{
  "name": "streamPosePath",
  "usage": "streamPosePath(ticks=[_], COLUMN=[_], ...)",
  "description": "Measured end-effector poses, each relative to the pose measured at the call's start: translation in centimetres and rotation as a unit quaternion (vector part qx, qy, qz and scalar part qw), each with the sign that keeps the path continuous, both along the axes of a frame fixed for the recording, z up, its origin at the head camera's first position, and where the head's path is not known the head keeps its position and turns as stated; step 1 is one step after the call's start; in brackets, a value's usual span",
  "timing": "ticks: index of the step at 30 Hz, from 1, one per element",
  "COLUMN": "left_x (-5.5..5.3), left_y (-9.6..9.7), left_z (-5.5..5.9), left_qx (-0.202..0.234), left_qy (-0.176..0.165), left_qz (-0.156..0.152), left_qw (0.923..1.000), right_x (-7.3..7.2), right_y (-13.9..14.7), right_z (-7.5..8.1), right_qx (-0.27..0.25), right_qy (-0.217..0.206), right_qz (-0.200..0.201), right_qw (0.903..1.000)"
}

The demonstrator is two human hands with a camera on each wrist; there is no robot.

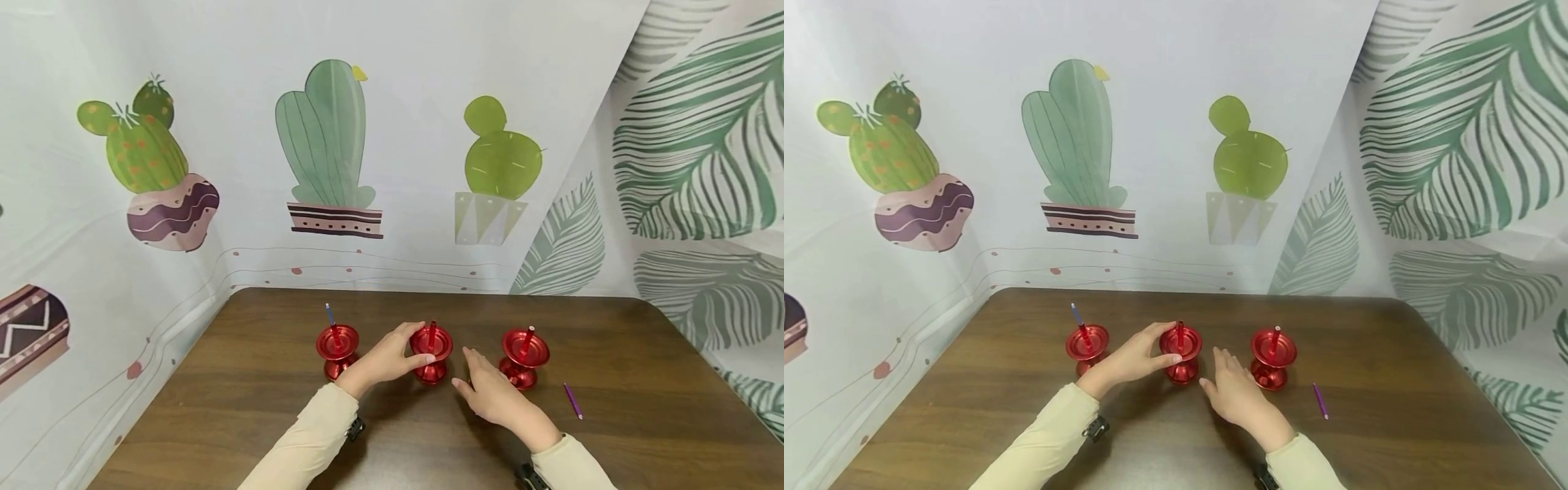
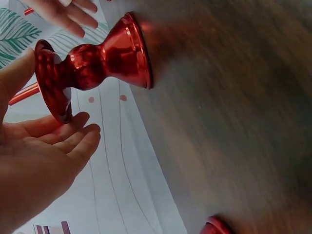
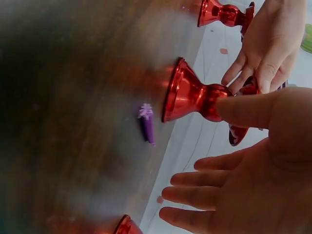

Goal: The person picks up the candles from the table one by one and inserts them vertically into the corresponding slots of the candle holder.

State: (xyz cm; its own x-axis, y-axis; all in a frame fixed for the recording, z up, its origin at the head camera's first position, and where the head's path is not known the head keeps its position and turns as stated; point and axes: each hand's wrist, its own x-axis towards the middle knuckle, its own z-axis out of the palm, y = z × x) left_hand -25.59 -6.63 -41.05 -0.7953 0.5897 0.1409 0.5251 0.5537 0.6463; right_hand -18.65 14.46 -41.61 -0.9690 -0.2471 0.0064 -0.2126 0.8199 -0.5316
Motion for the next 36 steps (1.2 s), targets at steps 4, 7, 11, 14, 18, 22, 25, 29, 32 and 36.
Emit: streamPosePath(ticks=[4, 7, 11, 14, 18, 22, 25, 29, 32, 36], left_x=[-0.1, -0.1, -0.2, -0.2, -0.1, -0.1, -0.1, -0.1, 0.0, 0.0], left_y=[-0.1, -0.1, 0.0, 0.0, 0.0, 0.0, 0.0, 0.0, 0.0, 0.0], left_z=[-0.1, -0.2, -0.2, -0.1, 0.0, 0.0, 0.0, 0.0, 0.0, -0.1], left_qx=[-0.001, -0.001, -0.003, -0.005, -0.006, -0.006, -0.004, 0.0, 0.002, -0.001], left_qy=[0.004, 0.008, 0.012, 0.011, 0.009, 0.008, 0.007, 0.007, 0.007, 0.008], left_qz=[0.001, -0.001, -0.003, -0.001, -0.001, -0.001, -0.001, -0.003, -0.004, -0.003], left_qw=[1.0, 1.0, 0.9999, 0.9999, 0.9999, 0.9999, 1.0, 1.0, 1.0, 1.0], right_x=[0.1, 0.1, 0.2, 0.3, 0.4, 0.6, 0.6, 0.5, 0.5, 0.6], right_y=[0.2, 0.4, 0.6, 0.7, 0.8, 0.7, 0.5, 0.1, -0.2, -0.3], right_z=[-0.2, -0.4, -0.5, -0.7, -0.8, -1.0, -1.2, -1.5, -1.6, -1.5], right_qx=[0.012, 0.029, 0.062, 0.085, 0.1, 0.11, 0.124, 0.141, 0.152, 0.152], right_qy=[-0.023, -0.039, -0.053, -0.051, -0.029, 0.028, 0.075, 0.094, 0.084, 0.063], right_qz=[0.005, 0.007, 0.013, 0.018, 0.019, 0.021, 0.016, 0.006, 0.005, 0.005], right_qw=[0.9997, 0.9988, 0.9966, 0.9949, 0.9943, 0.9933, 0.9893, 0.9855, 0.9848, 0.9863])
